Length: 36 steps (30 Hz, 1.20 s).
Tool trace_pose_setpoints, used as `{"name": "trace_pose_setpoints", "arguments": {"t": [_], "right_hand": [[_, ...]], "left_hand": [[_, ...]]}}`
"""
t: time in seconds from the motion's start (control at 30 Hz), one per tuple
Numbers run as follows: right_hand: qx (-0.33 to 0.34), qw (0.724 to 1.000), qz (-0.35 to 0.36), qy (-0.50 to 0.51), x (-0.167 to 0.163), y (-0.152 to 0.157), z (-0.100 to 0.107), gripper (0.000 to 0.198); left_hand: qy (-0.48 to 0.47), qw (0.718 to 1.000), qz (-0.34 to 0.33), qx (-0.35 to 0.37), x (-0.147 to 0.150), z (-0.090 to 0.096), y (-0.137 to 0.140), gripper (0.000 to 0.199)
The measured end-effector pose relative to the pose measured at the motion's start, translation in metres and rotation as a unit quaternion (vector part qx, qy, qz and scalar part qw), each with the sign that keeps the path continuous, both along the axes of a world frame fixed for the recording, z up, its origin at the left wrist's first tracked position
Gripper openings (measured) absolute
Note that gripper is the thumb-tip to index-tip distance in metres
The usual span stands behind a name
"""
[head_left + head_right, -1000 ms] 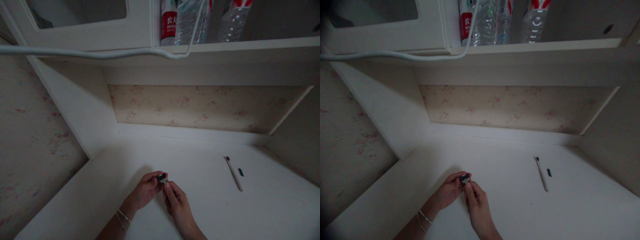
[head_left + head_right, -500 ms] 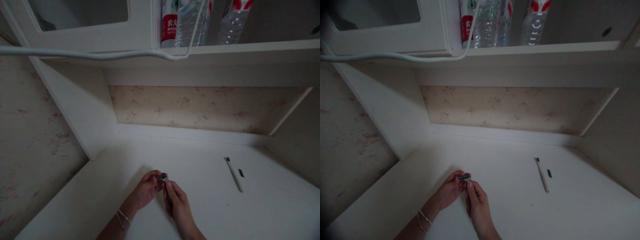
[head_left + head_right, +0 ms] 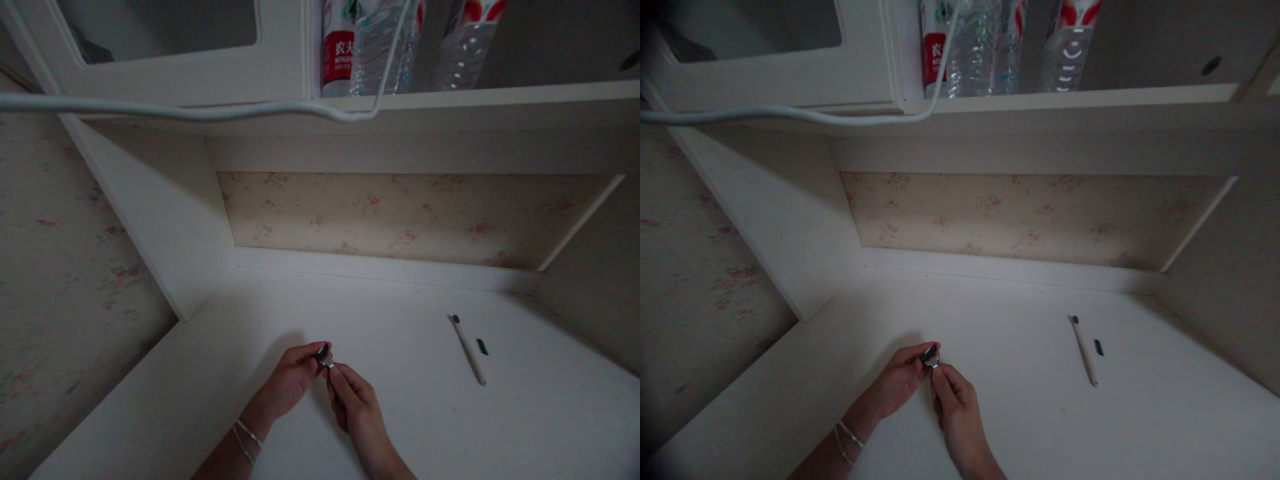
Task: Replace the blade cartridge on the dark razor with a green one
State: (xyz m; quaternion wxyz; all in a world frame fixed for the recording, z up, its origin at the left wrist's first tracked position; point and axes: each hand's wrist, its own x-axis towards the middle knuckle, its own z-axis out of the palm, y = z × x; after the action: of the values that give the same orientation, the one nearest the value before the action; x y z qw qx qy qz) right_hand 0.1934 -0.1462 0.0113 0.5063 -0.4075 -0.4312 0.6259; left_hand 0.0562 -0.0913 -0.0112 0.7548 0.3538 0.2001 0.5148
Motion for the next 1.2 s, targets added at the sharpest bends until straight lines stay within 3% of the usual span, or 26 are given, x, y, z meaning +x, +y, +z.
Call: {"name": "trace_pose_setpoints", "arguments": {"t": [0.4,0.57,0.73,0.97,1.2], "right_hand": [[0.023,0.998,0.003,-0.053,0.002,0.005,-0.004,0.041],[0.027,0.997,0.004,-0.069,0.004,0.005,-0.004,0.041],[0.023,0.995,0.051,-0.077,0.01,0.008,0.002,0.045],[-0.042,0.989,0.136,0.03,0.017,0.01,0.005,0.041],[-0.047,0.986,0.148,0.068,0.018,0.011,0.001,0.038]], "left_hand": [[0.035,0.997,-0.008,0.065,-0.003,-0.006,0.002,0.031],[0.106,0.985,-0.009,0.134,-0.012,-0.013,0.008,0.028],[0.18,0.968,-0.025,0.174,-0.02,-0.011,0.01,0.026],[0.22,0.962,-0.052,0.156,-0.022,-0.003,0.006,0.027],[0.147,0.979,-0.055,0.128,-0.019,-0.014,0.008,0.032]]}}
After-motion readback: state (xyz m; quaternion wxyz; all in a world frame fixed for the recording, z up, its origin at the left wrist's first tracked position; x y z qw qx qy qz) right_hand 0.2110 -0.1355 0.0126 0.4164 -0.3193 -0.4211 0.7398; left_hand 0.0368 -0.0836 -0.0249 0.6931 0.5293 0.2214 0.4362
